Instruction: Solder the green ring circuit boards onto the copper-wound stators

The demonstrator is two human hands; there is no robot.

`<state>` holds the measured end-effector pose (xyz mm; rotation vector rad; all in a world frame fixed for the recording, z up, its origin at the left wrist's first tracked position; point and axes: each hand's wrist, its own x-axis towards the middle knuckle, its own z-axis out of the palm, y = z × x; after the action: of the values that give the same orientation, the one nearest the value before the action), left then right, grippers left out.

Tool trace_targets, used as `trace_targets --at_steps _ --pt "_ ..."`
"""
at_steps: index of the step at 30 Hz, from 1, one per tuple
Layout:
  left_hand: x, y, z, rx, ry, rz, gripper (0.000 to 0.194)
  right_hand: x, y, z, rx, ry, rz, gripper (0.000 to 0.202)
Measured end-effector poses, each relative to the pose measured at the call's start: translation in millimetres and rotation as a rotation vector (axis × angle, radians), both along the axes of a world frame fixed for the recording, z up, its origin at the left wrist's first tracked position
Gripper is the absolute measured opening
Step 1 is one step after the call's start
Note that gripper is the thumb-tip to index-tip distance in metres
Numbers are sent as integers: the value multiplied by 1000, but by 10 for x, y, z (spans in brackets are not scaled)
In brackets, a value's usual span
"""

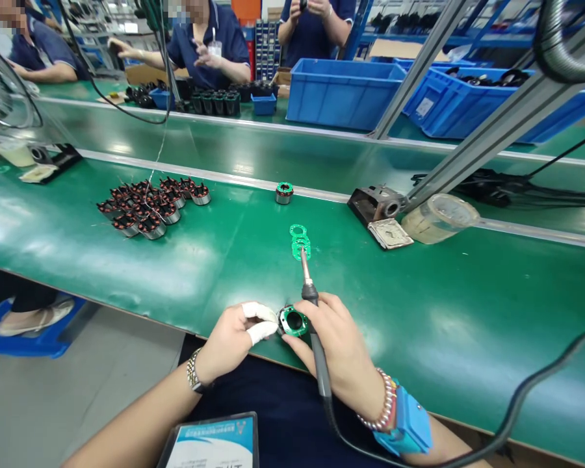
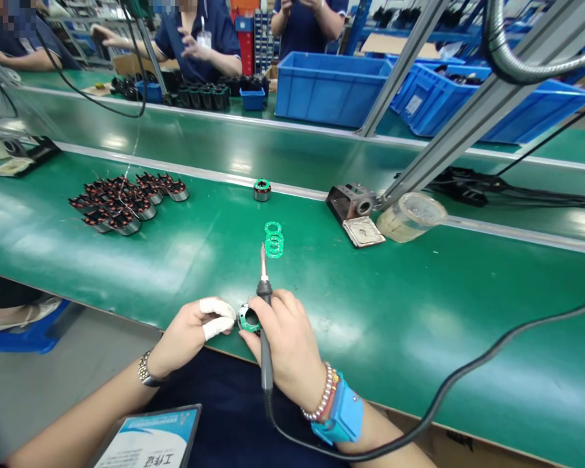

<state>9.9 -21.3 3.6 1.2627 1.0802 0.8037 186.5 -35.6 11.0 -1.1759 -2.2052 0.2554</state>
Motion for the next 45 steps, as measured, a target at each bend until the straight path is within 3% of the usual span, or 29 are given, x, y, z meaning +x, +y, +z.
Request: trace_targets --at_steps 7,11,16,28,34,39,45 --pt "67 147 25 -241 -57 -23 13 -14 39 58 -27 93 -2 25" --pt "68 192 20 -211 -11 -51 15 -15 164 87 -51 220 130 19" --pt "71 181 55 -112 36 -79 12 -92 277 86 -21 197 253 19" --pt "75 122 -6 -111 -83 -31 11 -79 232 30 -211 303 90 18" --pt "72 125 17 -139 -64 -6 16 -57 233 -2 -185 325 64 15" --pt "83 142 30 -134 -20 -1 14 61 140 92 -141 345 -40 13" --pt "109 153 23 -115 18 12 12 216 -33 237 -38 297 106 21"
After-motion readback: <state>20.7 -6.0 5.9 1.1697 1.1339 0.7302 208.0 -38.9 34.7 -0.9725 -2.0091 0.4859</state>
